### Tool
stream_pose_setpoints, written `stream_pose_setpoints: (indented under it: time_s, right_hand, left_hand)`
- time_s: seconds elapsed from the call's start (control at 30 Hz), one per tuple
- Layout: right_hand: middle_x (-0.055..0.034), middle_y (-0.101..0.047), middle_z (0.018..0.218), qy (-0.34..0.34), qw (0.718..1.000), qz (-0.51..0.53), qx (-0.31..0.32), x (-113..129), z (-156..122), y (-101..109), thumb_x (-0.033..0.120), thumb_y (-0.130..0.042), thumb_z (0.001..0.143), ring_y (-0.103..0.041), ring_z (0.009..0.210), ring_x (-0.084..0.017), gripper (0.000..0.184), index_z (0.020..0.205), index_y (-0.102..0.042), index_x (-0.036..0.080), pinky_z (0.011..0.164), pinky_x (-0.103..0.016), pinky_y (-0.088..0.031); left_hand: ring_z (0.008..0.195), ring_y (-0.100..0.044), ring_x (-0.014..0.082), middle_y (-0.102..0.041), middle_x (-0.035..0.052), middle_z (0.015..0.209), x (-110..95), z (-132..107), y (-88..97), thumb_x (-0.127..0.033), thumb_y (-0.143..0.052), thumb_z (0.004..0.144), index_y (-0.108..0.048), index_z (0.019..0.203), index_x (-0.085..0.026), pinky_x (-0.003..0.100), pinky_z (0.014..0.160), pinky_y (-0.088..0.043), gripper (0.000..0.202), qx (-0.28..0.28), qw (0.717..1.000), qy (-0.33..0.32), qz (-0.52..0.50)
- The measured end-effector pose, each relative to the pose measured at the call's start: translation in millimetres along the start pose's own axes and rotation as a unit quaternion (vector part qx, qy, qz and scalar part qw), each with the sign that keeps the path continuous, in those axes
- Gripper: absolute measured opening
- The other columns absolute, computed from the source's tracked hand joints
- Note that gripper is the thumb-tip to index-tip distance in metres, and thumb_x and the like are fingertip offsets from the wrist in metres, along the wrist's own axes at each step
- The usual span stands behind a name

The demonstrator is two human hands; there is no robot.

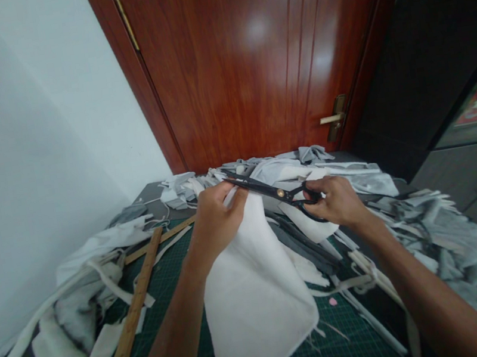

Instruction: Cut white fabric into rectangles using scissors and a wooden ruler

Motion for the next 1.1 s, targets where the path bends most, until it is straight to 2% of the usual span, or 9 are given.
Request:
stream_pose_setpoints:
  time_s: [0.43,0.93,1.1]
  right_hand:
    - [-0.0042,-0.064,0.059,-0.01,1.0,0.015,0.015,-1.7,1.6,-4.9,0.036,-0.057,0.071,-0.049,0.055,-0.017,0.015,0.064,-0.055,0.023,0.06,-0.03,-0.027]
    - [-0.0015,-0.059,0.056,-0.011,0.999,0.004,0.037,-2.5,0.1,-11.1,0.038,-0.062,0.077,-0.05,0.055,-0.017,0.019,0.064,-0.062,0.023,0.059,-0.03,-0.026]
    - [-0.0017,-0.057,0.054,-0.003,0.999,-0.001,0.047,-3.0,0.4,-12.6,0.045,-0.065,0.081,-0.049,0.054,-0.016,0.029,0.062,-0.062,0.023,0.058,-0.031,-0.025]
  left_hand:
    - [0.089,-0.076,0.0247,-0.083,0.0056,0.096,-0.5,0.8,0.0,-0.027,-0.057,0.097,-0.079,0.09,-0.019,0.033,0.077,-0.053,0.025,0.005,1.0,0.009,-0.004]
    - [0.076,-0.069,0.0216,-0.077,0.0026,0.08,-2.3,0.9,0.4,-0.031,-0.056,0.099,-0.07,0.078,-0.019,0.03,0.068,-0.048,0.027,0.01,0.999,-0.002,0.034]
    - [0.069,-0.062,0.0176,-0.07,-0.0006,0.072,-2.3,1.4,0.6,-0.029,-0.056,0.098,-0.061,0.07,-0.02,0.027,0.063,-0.043,0.029,0.009,0.999,0.001,0.038]
Point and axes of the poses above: each hand's wrist, its own z-axis towards the middle knuckle, its own y-axis out of the back of the hand, x = y × z, the point moved 9 cm from there along z, towards the middle knuckle
